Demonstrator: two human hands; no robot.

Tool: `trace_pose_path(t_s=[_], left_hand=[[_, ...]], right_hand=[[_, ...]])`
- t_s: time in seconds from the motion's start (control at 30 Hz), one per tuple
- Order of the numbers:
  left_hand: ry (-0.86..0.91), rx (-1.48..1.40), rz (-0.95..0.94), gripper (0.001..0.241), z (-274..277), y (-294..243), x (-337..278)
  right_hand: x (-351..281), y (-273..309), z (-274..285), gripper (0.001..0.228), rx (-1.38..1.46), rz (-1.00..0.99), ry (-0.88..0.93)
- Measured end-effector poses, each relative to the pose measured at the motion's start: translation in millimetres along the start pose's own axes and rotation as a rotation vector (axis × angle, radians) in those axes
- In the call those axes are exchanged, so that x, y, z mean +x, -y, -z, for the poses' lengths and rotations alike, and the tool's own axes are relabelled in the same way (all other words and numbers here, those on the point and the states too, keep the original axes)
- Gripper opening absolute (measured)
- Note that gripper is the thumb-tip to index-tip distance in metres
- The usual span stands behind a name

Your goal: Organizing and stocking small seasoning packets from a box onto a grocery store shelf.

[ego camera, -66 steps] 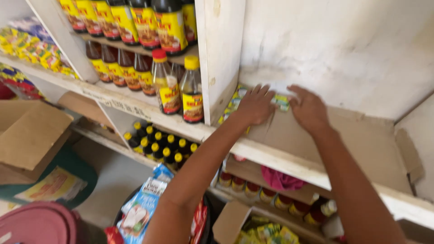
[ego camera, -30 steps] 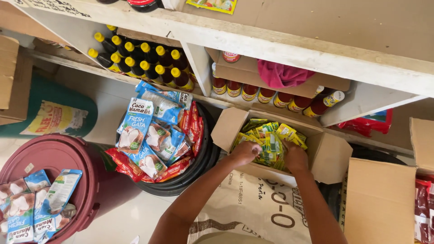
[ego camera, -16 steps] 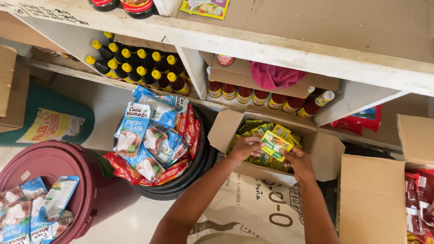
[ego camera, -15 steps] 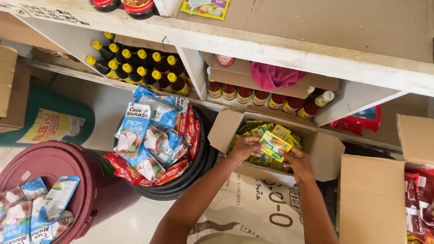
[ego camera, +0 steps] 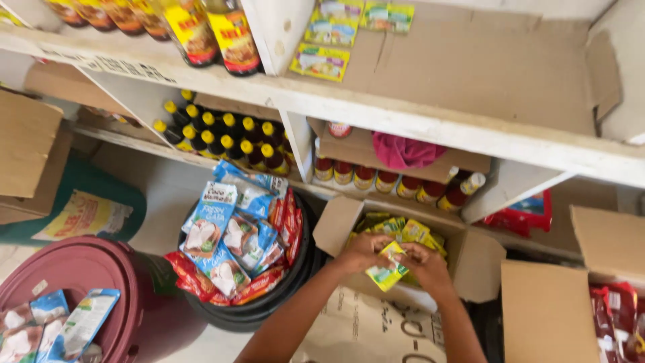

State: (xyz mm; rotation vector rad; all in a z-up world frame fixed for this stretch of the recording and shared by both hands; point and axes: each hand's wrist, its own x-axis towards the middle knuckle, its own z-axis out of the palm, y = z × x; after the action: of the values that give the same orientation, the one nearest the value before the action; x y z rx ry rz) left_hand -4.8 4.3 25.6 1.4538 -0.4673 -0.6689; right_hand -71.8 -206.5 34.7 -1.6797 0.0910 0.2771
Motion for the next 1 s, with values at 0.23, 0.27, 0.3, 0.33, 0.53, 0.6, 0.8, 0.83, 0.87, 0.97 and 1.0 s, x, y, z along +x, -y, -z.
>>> trace_pose_path(t_s=[0.23,0.27,0.3,0.33,0.53,0.6,0.8,0.83,0.87,0.97,1.0], left_hand=[[-0.248,-0.364,0.005,0.034,0.0,-52.6,-2.0],[-0.311,-0.408,0.004,0.033,-0.1,-65.4,-4.1],[-0.373,-0.454,0.003,0.032,0.3,-77.4,-6.9],[-0.372,-0.451,-0.015,0.032,3.1,-87.4,-7.3],[-0.423,-0.415,-0.212,0.022,26.5,-166.0,-3.1],[-0.500,-0.169,-0.369,0.022,37.7,-209.1,-0.7],[-0.611,0.171,-0.640,0.022,89.2,-386.9,38.5],[-0.611,0.175,-0.653,0.022,106.4,-396.2,61.8],[-0.648,0.196,-0.651,0.022,123.6,-406.2,85.6],[-0.722,0.272,-0.611,0.023,173.4,-408.9,148.2],[-0.761,0.321,-0.560,0.024,191.0,-405.4,168.7]], right_hand=[[0.9,45.2,-31.1,0.029,0.340,-0.172,-0.345],[-1.1,44.7,-32.2,0.029,0.348,-0.192,-0.272],[-2.6,43.6,-34.0,0.029,0.354,-0.212,-0.198],[1.5,47.5,-31.0,0.029,0.346,-0.195,-0.197],[9.1,130.1,-7.0,0.019,0.276,0.125,-0.367],[1.3,201.5,-2.1,0.018,0.042,0.235,-0.455],[49.7,382.4,25.4,0.023,-0.285,0.602,-0.541],[74.5,396.4,31.8,0.023,-0.285,0.615,-0.543],[99.7,411.1,38.6,0.016,-0.106,0.589,-0.489],[166.4,433.4,53.0,0.014,-0.001,0.485,-0.451],[188.8,437.7,56.9,0.016,-0.073,0.395,-0.467]])
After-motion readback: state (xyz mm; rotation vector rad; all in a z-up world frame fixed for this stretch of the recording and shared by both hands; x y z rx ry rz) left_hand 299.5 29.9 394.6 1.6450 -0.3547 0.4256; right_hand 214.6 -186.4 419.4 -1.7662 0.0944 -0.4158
